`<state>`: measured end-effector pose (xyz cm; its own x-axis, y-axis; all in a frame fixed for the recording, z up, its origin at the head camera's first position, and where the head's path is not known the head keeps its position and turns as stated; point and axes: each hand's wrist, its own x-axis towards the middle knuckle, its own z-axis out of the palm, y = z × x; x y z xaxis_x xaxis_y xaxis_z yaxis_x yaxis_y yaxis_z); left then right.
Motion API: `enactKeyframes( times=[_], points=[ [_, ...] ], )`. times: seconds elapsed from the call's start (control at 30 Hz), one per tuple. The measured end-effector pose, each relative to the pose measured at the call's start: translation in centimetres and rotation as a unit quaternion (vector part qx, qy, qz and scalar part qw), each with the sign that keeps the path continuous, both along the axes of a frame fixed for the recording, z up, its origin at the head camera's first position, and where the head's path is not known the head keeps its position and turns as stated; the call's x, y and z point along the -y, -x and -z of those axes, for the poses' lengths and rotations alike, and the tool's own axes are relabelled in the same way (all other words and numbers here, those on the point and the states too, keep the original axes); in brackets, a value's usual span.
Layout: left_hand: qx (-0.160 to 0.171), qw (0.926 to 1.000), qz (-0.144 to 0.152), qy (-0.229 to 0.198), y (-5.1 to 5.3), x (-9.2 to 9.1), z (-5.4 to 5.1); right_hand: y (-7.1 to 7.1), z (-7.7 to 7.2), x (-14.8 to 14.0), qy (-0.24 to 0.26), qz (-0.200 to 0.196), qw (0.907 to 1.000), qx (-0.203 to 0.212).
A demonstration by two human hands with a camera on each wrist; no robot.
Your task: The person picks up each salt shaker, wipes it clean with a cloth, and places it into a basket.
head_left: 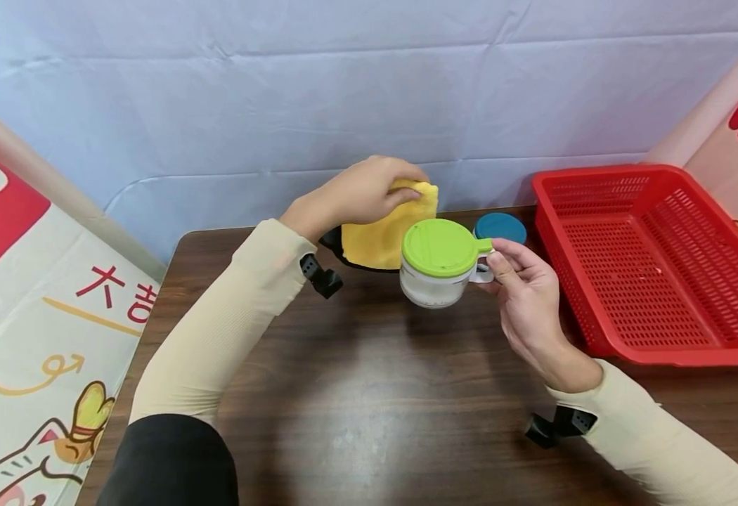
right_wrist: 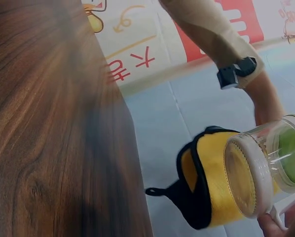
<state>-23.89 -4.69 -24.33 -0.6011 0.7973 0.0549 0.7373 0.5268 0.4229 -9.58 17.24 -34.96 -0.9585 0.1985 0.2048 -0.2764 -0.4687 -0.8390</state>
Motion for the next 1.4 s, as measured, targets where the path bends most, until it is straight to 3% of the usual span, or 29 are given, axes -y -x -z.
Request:
enactKeyframes(
  times=[0.27,0.5,0.77,1.07,1.4],
  points=[
    [-0.035,0.9971,0.036,0.057,-1.0,-3.4,-1.5,-0.2,0.1,0.1,-0.012,-0.011,0.9999,0.001],
    [-0.049,0.9925,0.053,0.099,-2.3,-5.0,-2.0,-0.2,0.0,0.3,-0.011,-0.011,0.9999,0.002],
    [-0.078,0.9872,0.072,0.119,-3.3,-5.2,-2.1,-0.3,-0.1,0.1,-0.016,-0.015,0.9998,0.001],
    [-0.098,0.982,0.08,0.141,-3.3,-5.2,-1.6,-0.3,0.0,0.1,-0.014,-0.019,0.9997,0.0],
    [-0.075,0.9872,0.08,0.115,-2.7,-4.1,-1.2,0.0,0.0,0.4,-0.015,-0.021,0.9997,-0.004]
  ],
)
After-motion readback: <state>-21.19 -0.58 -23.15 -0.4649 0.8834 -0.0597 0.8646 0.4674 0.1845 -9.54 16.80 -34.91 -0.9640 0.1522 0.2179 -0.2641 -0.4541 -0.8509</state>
